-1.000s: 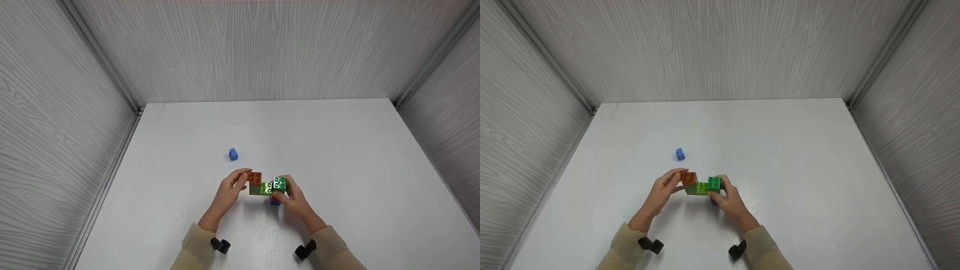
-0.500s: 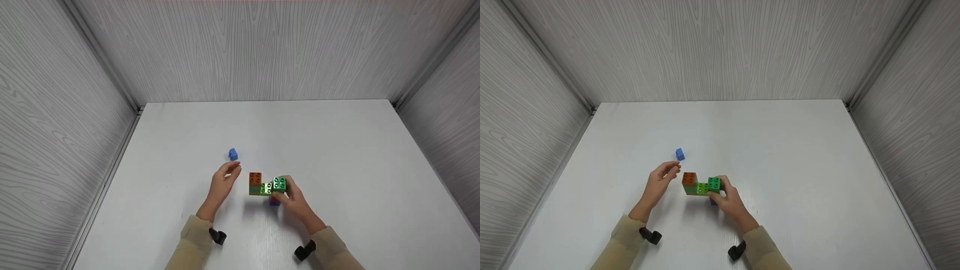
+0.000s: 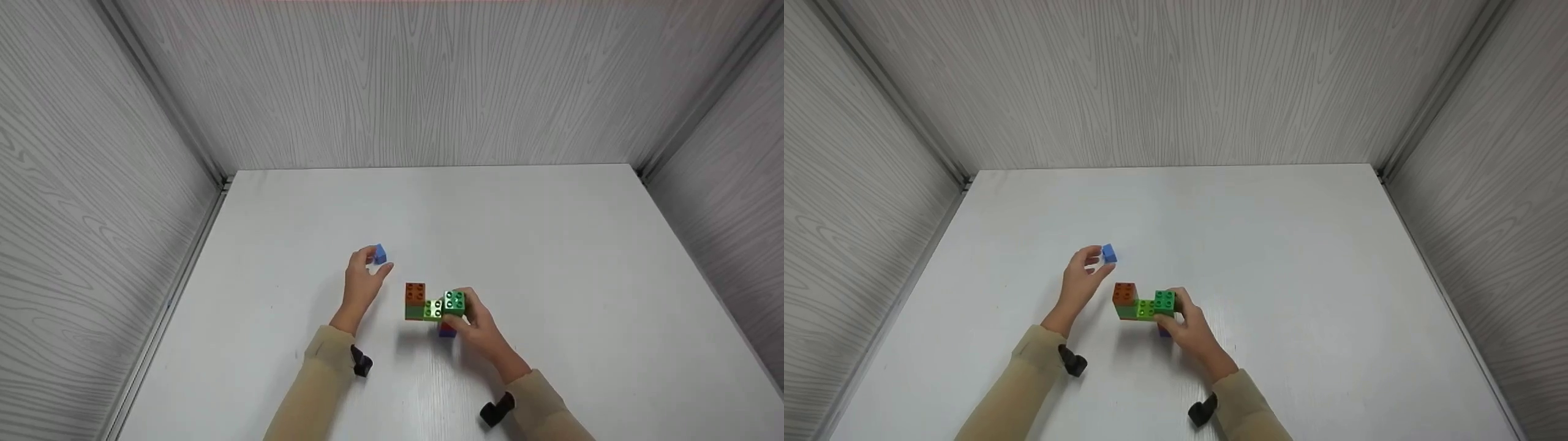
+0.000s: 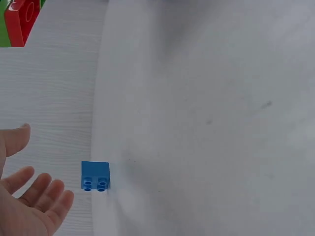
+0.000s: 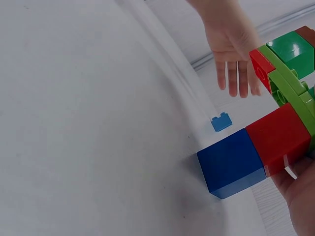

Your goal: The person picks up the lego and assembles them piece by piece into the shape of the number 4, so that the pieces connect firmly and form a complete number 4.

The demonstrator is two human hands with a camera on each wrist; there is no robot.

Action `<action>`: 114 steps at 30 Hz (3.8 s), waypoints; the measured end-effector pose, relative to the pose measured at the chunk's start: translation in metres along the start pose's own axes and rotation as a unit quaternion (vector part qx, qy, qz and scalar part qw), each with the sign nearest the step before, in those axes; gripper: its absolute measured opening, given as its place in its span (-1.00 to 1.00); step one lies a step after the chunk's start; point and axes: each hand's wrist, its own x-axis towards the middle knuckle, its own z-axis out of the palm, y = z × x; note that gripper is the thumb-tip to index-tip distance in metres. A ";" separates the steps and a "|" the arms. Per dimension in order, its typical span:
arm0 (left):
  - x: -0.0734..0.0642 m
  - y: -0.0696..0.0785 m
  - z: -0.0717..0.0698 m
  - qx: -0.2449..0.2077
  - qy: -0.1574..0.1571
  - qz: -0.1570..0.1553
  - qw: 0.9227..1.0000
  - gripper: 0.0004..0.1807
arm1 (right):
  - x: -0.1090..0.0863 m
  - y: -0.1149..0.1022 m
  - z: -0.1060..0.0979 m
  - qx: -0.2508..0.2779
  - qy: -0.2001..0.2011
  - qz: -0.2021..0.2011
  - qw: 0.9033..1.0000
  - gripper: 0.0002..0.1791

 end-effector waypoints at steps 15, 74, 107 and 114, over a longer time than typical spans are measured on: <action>0.029 -0.026 0.012 0.031 -0.007 -0.114 0.993 -0.42 | 0.001 -0.002 0.000 -0.002 -0.002 0.004 1.000 -0.63; 0.015 0.025 -0.008 -0.077 -0.044 -0.022 0.996 -0.54 | 0.002 -0.004 -0.002 0.008 -0.001 0.006 1.000 -0.63; -0.024 0.114 -0.016 -0.047 -0.185 0.151 0.970 -0.54 | 0.001 -0.004 -0.002 -0.014 -0.006 -0.011 1.000 -0.63; -0.032 0.123 -0.011 -0.024 -0.234 0.182 0.955 -0.55 | 0.001 -0.003 -0.002 -0.003 -0.008 -0.014 1.000 -0.62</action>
